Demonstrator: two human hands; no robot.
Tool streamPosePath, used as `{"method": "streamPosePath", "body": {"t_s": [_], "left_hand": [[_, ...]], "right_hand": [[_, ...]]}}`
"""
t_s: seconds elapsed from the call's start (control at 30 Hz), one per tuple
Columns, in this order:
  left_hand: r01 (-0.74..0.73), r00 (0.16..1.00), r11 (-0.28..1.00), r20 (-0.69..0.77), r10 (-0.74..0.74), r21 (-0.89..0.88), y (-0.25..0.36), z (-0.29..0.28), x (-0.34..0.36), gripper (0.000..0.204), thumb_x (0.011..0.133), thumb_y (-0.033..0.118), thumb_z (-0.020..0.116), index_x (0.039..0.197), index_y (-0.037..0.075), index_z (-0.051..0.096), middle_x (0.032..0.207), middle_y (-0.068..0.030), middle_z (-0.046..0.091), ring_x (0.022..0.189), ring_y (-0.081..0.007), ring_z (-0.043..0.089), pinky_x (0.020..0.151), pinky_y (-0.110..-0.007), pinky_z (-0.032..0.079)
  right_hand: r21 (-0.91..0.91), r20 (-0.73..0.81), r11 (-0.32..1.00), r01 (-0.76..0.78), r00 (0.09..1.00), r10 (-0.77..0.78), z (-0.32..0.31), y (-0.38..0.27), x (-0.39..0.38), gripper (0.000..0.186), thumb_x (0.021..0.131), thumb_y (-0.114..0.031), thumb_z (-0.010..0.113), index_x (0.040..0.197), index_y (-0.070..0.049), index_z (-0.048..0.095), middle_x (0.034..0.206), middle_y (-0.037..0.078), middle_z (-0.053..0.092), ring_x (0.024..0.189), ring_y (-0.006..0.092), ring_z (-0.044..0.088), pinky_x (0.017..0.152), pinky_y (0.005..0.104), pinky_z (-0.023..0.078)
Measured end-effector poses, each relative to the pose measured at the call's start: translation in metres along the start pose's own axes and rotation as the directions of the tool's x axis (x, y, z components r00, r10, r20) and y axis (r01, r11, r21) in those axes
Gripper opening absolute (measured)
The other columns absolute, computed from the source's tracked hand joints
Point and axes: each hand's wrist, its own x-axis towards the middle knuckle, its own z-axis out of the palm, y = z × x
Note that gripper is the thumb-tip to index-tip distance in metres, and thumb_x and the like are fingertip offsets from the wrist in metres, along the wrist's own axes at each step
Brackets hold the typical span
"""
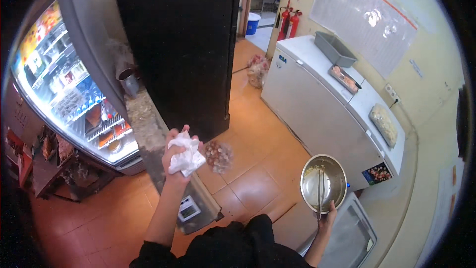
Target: The person prepares a food order by adding noodles and seasoning from a packet to a bowl, mixing them with tongs, transferring the noodles into a plastic container, and placing the container into a plastic bag along with other items and a receipt.
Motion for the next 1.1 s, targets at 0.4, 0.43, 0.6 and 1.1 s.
{"method": "streamPosePath", "body": {"t_s": [0.4,0.43,0.6,1.1], "left_hand": [[-0.220,0.510,0.752,-0.584,0.632,0.622,-0.095,0.008,0.062,0.018,0.082,0.026,0.043,0.074,0.011,0.047,0.056,-0.0005,0.043,0.045,-0.0133,0.045,0.036,-0.026,0.038],[-0.238,0.563,0.778,-0.570,0.599,0.582,-0.108,0.012,0.079,0.024,0.083,0.028,0.042,0.067,0.011,0.044,0.054,-0.0004,0.041,0.042,-0.0126,0.040,0.035,-0.026,0.034],[-0.103,0.517,0.776,-0.633,0.577,0.622,-0.172,-0.006,0.180,0.044,0.087,0.035,0.047,0.053,0.013,0.030,0.047,0.0021,0.023,0.040,-0.0099,0.025,0.036,-0.026,0.019],[0.211,0.831,0.671,-0.492,0.260,0.711,-0.368,-0.020,0.742,0.050,0.083,0.033,0.060,0.044,0.015,0.034,0.041,0.0041,0.033,0.034,-0.0062,0.037,0.033,-0.024,0.030]], "right_hand": [[-0.289,0.226,0.929,-0.231,0.927,0.300,0.187,-0.060,0.322,0.045,0.088,-0.030,0.050,0.122,-0.001,0.042,0.117,0.009,0.052,0.104,0.0219,0.052,0.085,0.0381,0.043],[-0.312,0.299,0.927,-0.209,0.904,0.305,0.218,-0.068,0.343,0.047,0.088,-0.033,0.050,0.121,0.000,0.042,0.117,0.010,0.051,0.101,0.0225,0.053,0.079,0.0380,0.047],[-0.419,0.299,0.890,-0.180,0.898,0.322,0.348,-0.071,0.438,0.050,0.089,-0.033,0.048,0.123,0.002,0.038,0.117,0.013,0.050,0.104,0.0230,0.051,0.082,0.0368,0.047],[-0.344,0.308,0.910,-0.230,0.888,0.341,0.657,-0.089,0.730,0.053,0.087,-0.035,0.050,0.126,-0.001,0.038,0.120,0.013,0.049,0.108,0.0253,0.049,0.088,0.0376,0.044]]}}
